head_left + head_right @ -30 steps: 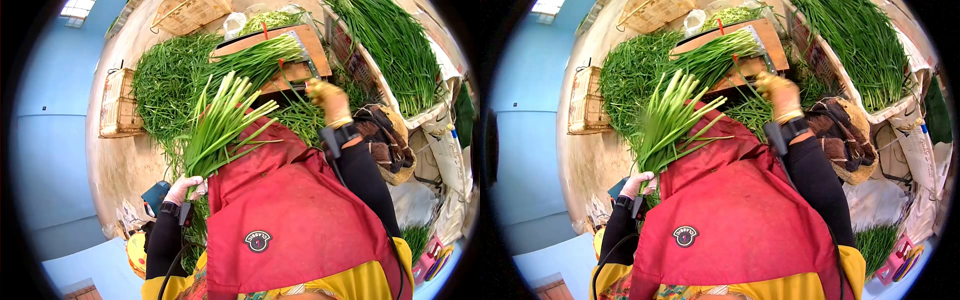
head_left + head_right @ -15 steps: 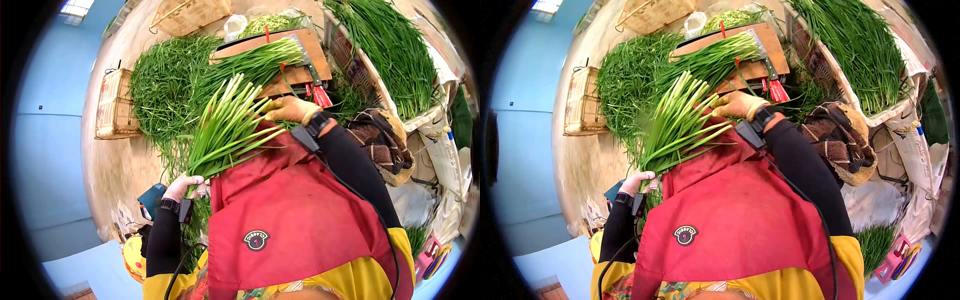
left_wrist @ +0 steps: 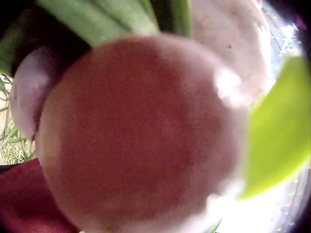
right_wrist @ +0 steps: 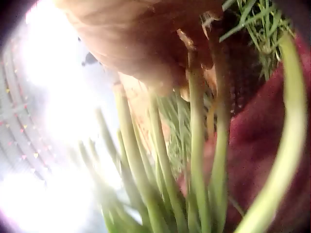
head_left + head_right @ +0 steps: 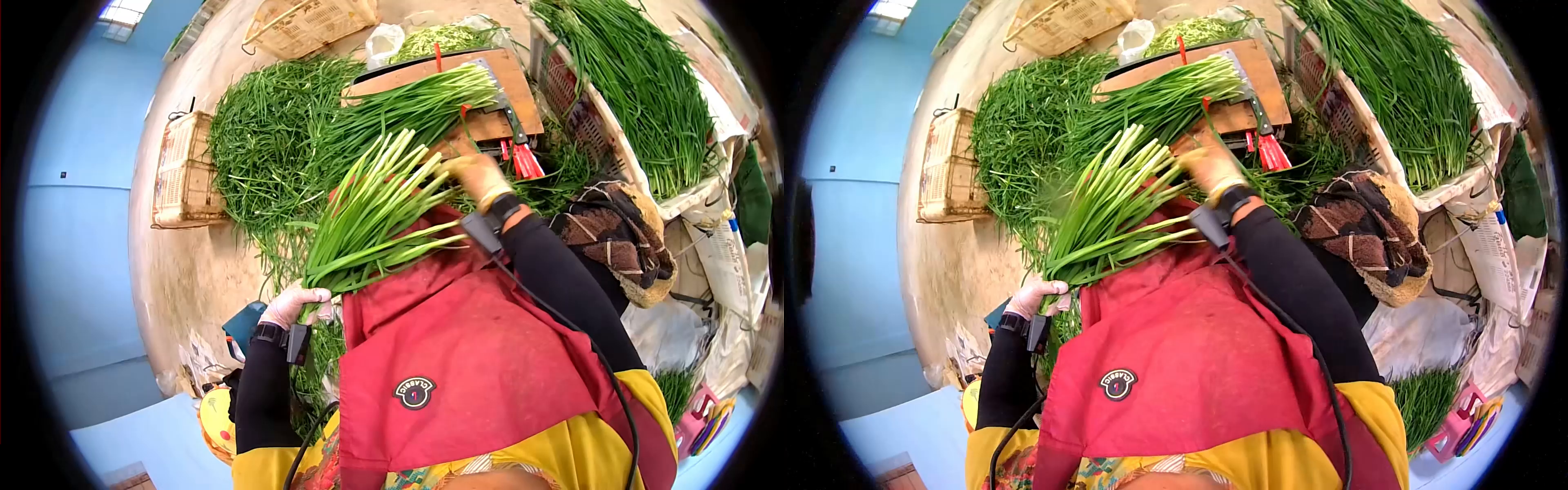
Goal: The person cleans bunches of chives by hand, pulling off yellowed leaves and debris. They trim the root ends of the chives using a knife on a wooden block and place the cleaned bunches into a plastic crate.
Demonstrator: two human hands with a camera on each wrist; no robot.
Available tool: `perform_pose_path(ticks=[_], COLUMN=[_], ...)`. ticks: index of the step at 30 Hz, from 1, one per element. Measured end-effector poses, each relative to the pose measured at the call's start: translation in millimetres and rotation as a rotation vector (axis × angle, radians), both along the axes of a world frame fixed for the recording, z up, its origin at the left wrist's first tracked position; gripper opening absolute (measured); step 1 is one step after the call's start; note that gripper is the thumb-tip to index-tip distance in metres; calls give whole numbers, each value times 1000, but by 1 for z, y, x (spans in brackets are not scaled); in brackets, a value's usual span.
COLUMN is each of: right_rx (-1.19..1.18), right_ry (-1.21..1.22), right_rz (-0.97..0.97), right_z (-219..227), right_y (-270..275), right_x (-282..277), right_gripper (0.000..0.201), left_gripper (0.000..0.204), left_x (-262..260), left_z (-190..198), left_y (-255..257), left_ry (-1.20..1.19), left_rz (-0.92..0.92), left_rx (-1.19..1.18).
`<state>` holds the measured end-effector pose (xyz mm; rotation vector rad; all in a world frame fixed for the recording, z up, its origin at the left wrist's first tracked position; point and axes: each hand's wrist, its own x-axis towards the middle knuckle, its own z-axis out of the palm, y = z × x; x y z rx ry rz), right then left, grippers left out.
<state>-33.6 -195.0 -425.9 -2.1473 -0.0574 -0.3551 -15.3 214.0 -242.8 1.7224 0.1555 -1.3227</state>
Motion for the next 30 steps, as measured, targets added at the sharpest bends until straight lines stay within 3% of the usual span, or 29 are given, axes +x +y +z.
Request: perform_pose_path(ticks=[1, 2, 3, 5, 9, 11, 13, 14, 15, 17, 19, 21, 22, 23, 25, 26, 27, 29, 30], right_rx=[-233, -276, 235, 50, 89, -26, 19, 199, 624, 764, 839, 162, 599, 548, 318, 24, -81, -48, 2], right_ry=[21, 190, 572, 608, 52, 41, 192, 271, 335, 277, 175, -79, 96, 1, 433, 534, 585, 841, 879], right_rz=[-97, -175, -367, -220, 63, 202, 239, 215, 236, 124, 140, 69, -124, -187, -376, -393, -294, -64, -63], right_z=[10, 22, 35, 44, 103, 113, 103, 96, 85, 90, 64, 66, 76, 66, 76, 75, 70, 85, 89], right_y=[-21, -40, -54, -76, -44, -21, 0, 12, 24, 39, 38, 15, 9, -11, -46, -57, -63, -64, -55], right_x=[-9, -20, -24, -36, -39, -20, -7, -5, -3, -3, 4, -7, -14, -14, -35, -42, -51, -60, -63], right_gripper=[20, 20, 28, 38, 40, 39, 37, 32, 28, 26, 22, 18, 20, 24, 32, 36, 43, 51, 57], left_gripper=[32, 32, 33, 34, 38, 39, 39, 38, 38, 34, 31, 28, 29, 29, 29, 29, 29, 29, 29], left_x=[-1, 0, 0, 0, 2, 4, 3, 1, 0, -4, -4, -6, -7, -7, -5, -3, -2, -6, -8], left_z=[0, -1, -3, -4, -8, -7, 0, 3, 5, 5, 6, 6, 5, 5, -7, -12, -15, -10, -8], left_y=[0, 3, 6, 6, 5, 3, -6, -9, -11, -10, -9, -10, -10, -9, 4, 7, 9, -1, -4], left_ry=[-4, -3, 6, 17, 22, 24, 11, -2, -12, -64, -38, -46, -46, -50, -47, -29, -11, -35, -63], left_rz=[6, 9, 14, 21, 11, -11, -21, -26, -28, -5, -35, -27, -27, -25, -13, -8, -5, 7, 24], left_rx=[-10, -9, 9, 25, -8, -17, -10, -6, -2, 24, 7, 4, -7, -19, 15, 13, 10, -8, -23])
